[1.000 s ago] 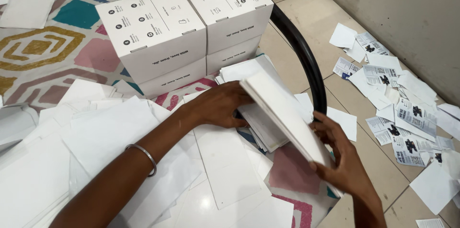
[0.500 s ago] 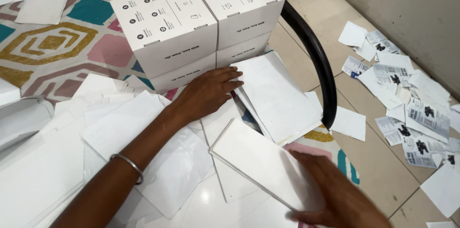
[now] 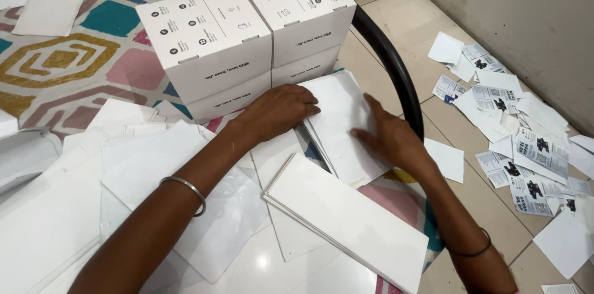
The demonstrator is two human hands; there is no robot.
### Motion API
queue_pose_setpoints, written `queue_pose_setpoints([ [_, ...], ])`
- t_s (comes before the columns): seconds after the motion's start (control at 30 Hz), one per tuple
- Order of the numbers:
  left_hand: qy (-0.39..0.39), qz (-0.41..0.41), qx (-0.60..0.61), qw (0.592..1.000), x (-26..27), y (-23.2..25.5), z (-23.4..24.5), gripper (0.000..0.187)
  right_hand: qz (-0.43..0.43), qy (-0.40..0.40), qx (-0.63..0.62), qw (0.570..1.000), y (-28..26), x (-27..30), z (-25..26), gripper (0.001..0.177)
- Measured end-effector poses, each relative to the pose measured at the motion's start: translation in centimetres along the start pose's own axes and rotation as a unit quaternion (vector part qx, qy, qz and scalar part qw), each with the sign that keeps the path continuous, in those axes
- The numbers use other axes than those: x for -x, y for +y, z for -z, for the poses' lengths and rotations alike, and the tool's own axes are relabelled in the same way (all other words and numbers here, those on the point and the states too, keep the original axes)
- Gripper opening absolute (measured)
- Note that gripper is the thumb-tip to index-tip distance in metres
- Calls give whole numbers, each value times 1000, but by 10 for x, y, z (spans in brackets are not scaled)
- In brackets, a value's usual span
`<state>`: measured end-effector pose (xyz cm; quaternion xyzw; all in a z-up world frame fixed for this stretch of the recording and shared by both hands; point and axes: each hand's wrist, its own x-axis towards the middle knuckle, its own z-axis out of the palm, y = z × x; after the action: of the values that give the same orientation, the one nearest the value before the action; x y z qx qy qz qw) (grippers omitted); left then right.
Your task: The person assembles small white paper boxes by folding flat sheets and inserting them into pre-formed box shells. They repeatedly pick up sheets, fold them, and place them into the boxes, stacking completed units on the floor.
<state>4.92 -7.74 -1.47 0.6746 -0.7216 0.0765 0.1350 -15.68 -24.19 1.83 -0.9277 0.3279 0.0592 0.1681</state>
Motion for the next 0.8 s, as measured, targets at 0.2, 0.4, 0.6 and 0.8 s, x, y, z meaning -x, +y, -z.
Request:
queue_pose_setpoints([
  [0.2, -42, 13, 12, 999, -6, 0, 2, 23, 105, 69, -14, 992, 19, -5, -16, 84],
  [0.4, -54, 3, -39, 998, -10, -1, -1, 16, 91, 62, 8, 994, 20, -3, -17, 83],
  [0.6, -40, -3, -37, 999, -5, -1, -7, 16, 74, 102, 32, 992, 15, 18, -6, 82],
  [0.8, 46, -84, 12, 995, -6, 22, -13, 45, 44, 55, 69, 995, 13, 21, -6, 83],
])
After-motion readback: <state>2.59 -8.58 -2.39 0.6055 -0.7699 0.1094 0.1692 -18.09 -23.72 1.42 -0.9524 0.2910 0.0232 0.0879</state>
